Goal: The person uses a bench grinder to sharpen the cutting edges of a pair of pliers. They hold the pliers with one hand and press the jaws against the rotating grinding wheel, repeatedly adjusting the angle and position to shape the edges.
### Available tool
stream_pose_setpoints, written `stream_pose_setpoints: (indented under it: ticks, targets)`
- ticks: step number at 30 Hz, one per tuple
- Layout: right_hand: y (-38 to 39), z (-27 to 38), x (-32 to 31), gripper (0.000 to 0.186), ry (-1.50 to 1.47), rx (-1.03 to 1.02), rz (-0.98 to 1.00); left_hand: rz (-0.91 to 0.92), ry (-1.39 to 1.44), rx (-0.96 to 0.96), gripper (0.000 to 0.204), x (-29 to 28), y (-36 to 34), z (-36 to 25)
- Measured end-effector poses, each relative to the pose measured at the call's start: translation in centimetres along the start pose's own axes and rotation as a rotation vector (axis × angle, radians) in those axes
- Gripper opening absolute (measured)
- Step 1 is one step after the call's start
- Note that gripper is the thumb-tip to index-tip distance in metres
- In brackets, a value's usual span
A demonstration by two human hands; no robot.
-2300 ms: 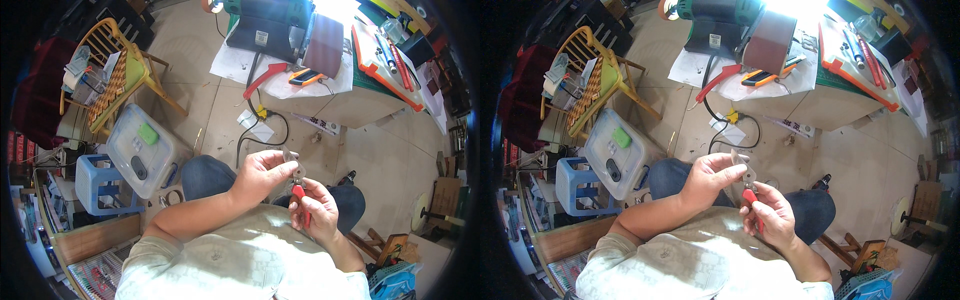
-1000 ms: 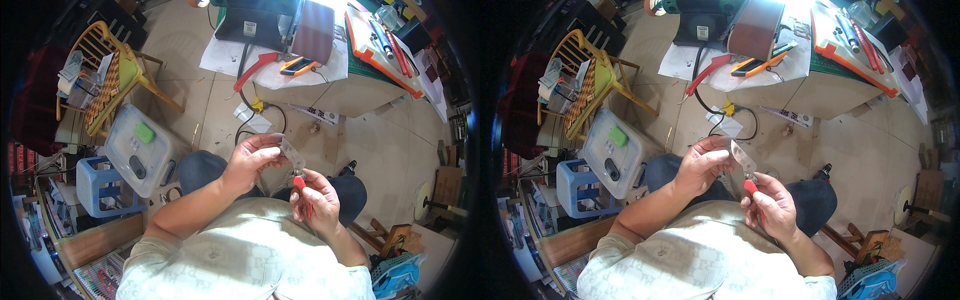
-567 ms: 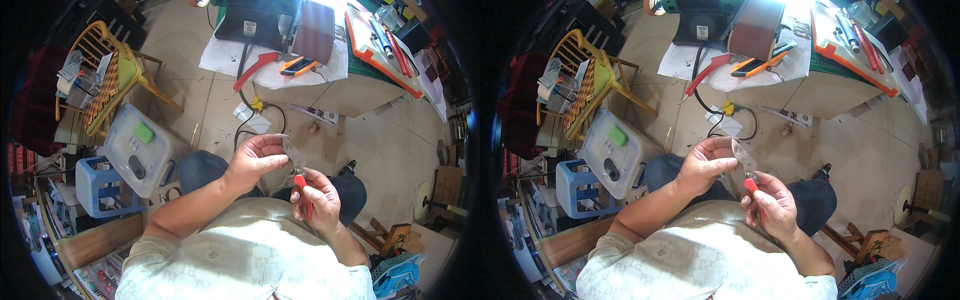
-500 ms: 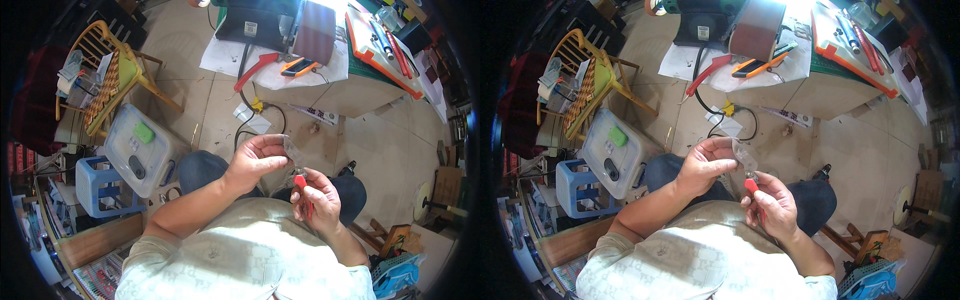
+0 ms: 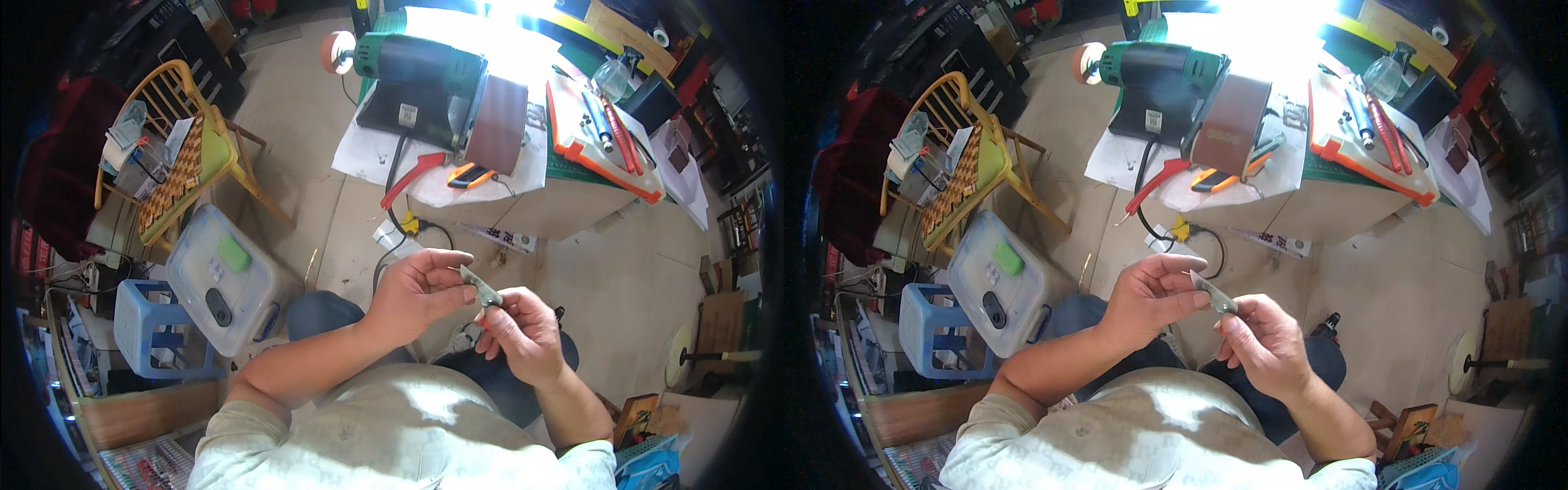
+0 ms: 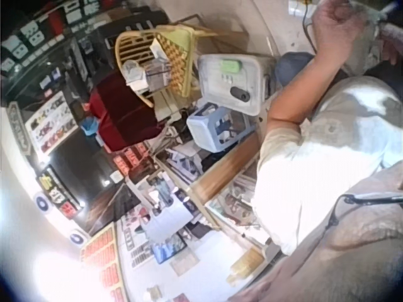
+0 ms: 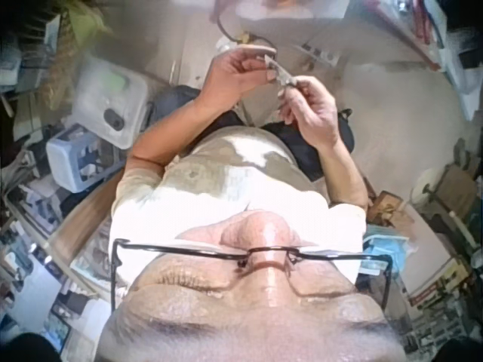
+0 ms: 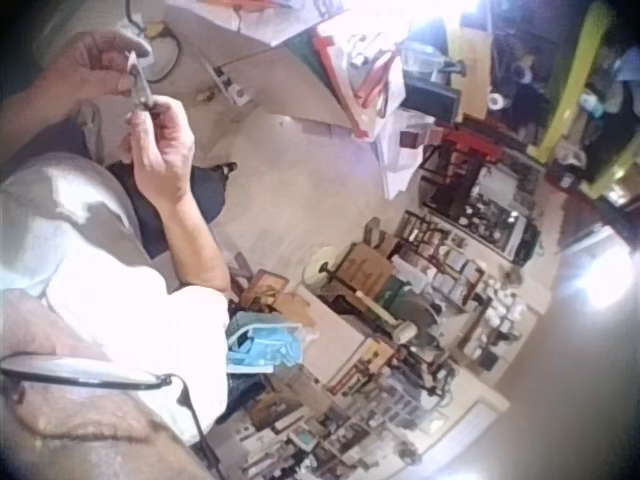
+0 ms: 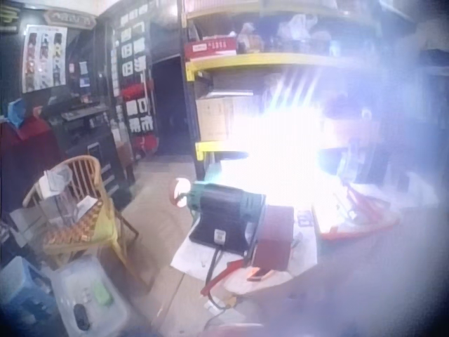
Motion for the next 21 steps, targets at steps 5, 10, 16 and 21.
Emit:
stream_pose_setpoints:
  ticks: [5, 10, 16, 21]
  targets:
    - [-1.8, 5.3, 0.5, 0.012, 0.165, -0.051, 0.031, -0.057, 0.022, 0.076, 0.04, 0.3, -1.1, -3.3]
    - [-2.8, 7.7, 0.6, 0.011, 0.208, 0.014, 0.036, -0.105, 0.024, 0.1, 0.042, -0.2, -1.6, -5.0]
    - [-4.1, 10.0, -0.8, 0.012, 0.101, 0.003, 0.008, -0.205, -0.019, 0.159, 0.04, -2.8, -1.3, -6.0]
    - [-7.1, 13.7, -2.3, 0.016, 0.244, -0.061, -0.024, -0.232, -0.116, 0.311, 0.04, -5.2, -1.6, -8.4]
Point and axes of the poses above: each hand's wrist, its own y-axis away from the middle knuckle, its own x-axis out of the palm, z = x × y, the point moved 10 cm from there along -y, towards the middle knuckle, and after that the axes turned 6 degrees about -y, right-handed, at the moved point
